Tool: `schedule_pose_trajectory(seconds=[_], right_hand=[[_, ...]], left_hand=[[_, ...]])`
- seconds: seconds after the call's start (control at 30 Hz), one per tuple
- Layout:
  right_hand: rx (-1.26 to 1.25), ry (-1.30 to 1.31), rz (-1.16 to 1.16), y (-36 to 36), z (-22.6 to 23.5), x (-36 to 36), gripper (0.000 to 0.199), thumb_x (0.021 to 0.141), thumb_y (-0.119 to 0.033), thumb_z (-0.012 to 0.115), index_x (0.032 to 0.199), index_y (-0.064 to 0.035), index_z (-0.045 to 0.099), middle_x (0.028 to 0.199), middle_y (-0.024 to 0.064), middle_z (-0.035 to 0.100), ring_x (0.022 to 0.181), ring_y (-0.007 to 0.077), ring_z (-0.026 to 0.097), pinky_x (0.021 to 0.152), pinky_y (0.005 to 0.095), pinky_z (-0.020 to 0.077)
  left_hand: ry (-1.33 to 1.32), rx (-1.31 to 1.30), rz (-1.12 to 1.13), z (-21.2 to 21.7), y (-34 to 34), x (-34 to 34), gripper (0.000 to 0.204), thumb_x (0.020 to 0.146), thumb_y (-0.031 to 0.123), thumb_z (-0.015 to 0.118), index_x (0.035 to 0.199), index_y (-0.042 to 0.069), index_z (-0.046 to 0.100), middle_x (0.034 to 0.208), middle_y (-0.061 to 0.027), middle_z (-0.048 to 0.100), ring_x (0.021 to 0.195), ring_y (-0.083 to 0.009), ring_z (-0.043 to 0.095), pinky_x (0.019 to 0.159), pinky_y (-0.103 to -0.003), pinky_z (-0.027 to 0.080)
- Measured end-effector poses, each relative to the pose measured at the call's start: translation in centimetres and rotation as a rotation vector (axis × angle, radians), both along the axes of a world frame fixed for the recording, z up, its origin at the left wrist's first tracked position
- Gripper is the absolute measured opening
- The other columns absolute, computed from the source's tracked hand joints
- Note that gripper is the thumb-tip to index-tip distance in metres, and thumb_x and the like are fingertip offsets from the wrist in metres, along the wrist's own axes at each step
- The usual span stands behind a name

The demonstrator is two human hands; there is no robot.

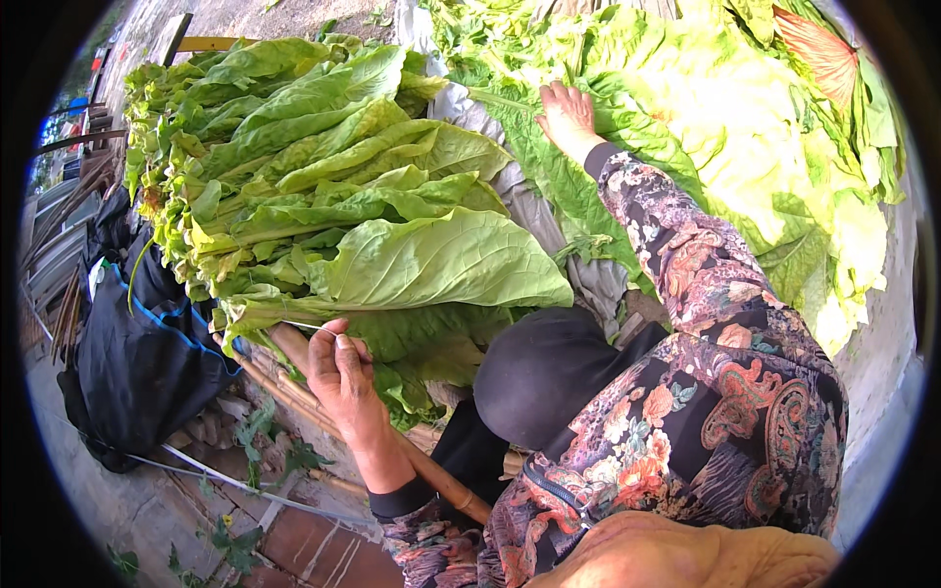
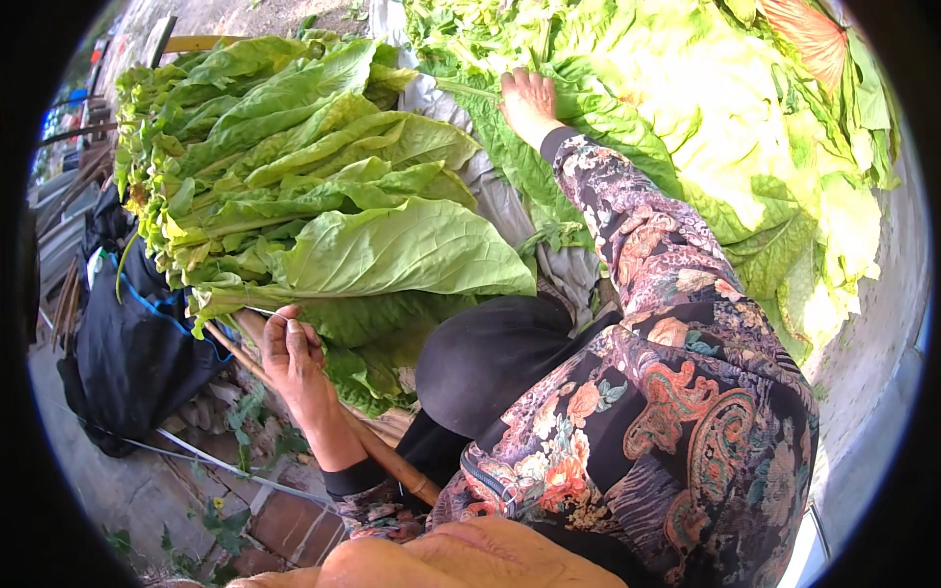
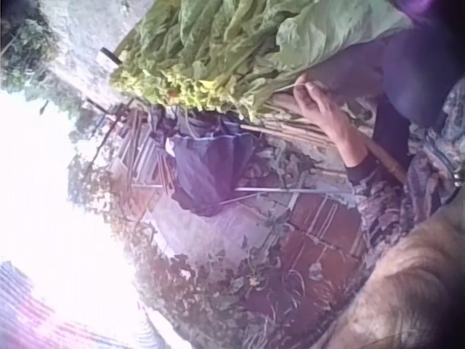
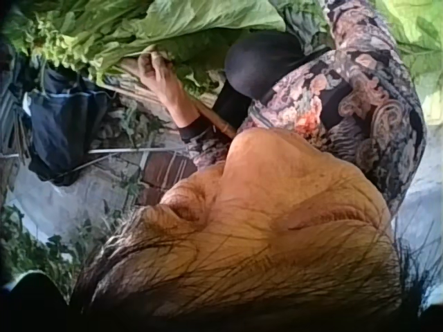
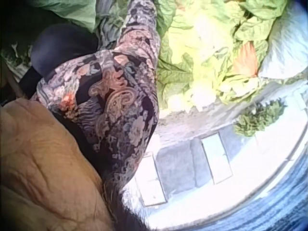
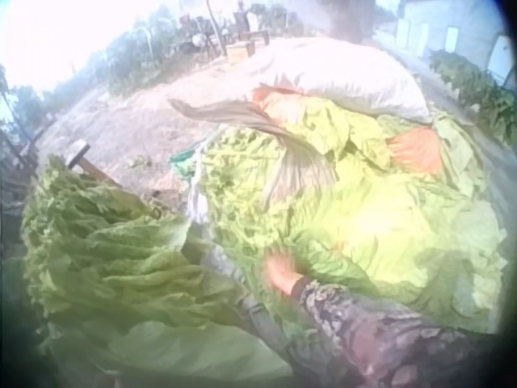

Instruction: The person sits on the ground and strings large green tobacco leaves onto a bamboo pole using a thin string. They repeatedly pick up leaves, align them, and thread the string through the leaves to secure them to the pole.

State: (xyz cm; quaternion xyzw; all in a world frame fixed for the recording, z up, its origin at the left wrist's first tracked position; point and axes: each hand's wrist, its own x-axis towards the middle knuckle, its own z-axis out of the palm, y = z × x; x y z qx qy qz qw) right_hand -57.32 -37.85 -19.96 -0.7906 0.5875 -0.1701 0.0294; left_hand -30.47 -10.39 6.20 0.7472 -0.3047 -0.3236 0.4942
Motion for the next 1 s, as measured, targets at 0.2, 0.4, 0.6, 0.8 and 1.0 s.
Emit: schedule_pose_trajectory(seconds=[0.2, 0.4, 0.6, 0.8, 1.0], right_hand=[[0.362, 0.121, -0.165, -1.5, -5.2, -2.7, 0.025, 0.071, -0.026, 0.072, 0.083, -0.0064, 0.063, 0.071, 0.01, 0.063, 0.072, 0.0275, 0.064, 0.068, 0.0397, 0.0492], [0.188, -0.018, -0.037, 2.4, 0.9, -2.8, 0.039, 0.078, -0.025, 0.063, 0.112, -0.0083, 0.056, 0.116, 0.0157, 0.051, 0.102, 0.0329, 0.054, 0.084, 0.0482, 0.0439], [0.467, -0.417, 0.166, 3.5, 8.6, -1.8, 0.042, 0.081, -0.024, 0.061, 0.116, -0.0013, 0.054, 0.1, 0.0223, 0.06, 0.09, 0.0311, 0.061, 0.075, 0.0417, 0.0483], [0.975, -0.599, 0.747, 9.1, 18.0, 6.7, 0.06, 0.082, -0.022, 0.065, 0.129, 0.0079, 0.044, 0.121, 0.0216, 0.057, 0.107, 0.0249, 0.056, 0.09, 0.0345, 0.0444], [0.698, -0.052, 1.403, 14.5, 19.3, 20.1, 0.033, 0.072, -0.017, 0.06, 0.1, 0.0004, 0.063, 0.089, 0.0247, 0.063, 0.088, 0.0382, 0.061, 0.077, 0.045, 0.0476]], left_hand=[[0.001, -0.015, -0.049, -0.4, -0.8, 0.3, 0.015, 0.095, 0.014, 0.052, 0.105, 0.004, 0.055, 0.065, 0.0019, 0.048, 0.048, -0.001, 0.031, 0.043, -0.015, 0.022], [0.023, -0.015, -0.045, -0.3, -0.9, 0.0, 0.015, 0.094, 0.01, 0.05, 0.105, 0.002, 0.055, 0.069, 0.0026, 0.048, 0.057, -0.0018, 0.037, 0.05, -0.015, 0.027], [-0.09, -0.029, -0.097, -2.6, -0.9, 1.9, 0.016, 0.094, 0.004, 0.044, 0.102, -0.005, 0.054, 0.067, 0.0008, 0.048, 0.059, -0.0048, 0.041, 0.054, -0.019, 0.033], [0.023, 0.05, -0.204, -0.9, 0.4, 1.1, 0.021, 0.096, 0.011, 0.046, 0.102, -0.006, 0.057, 0.062, 0.0, 0.049, 0.056, -0.007, 0.045, 0.051, -0.021, 0.035], [-0.212, -0.024, -0.195, 5.5, 6.3, 0.7, 0.014, 0.093, 0.005, 0.049, 0.091, -0.003, 0.06, 0.057, -0.0002, 0.048, 0.052, -0.0052, 0.046, 0.048, -0.022, 0.038]])
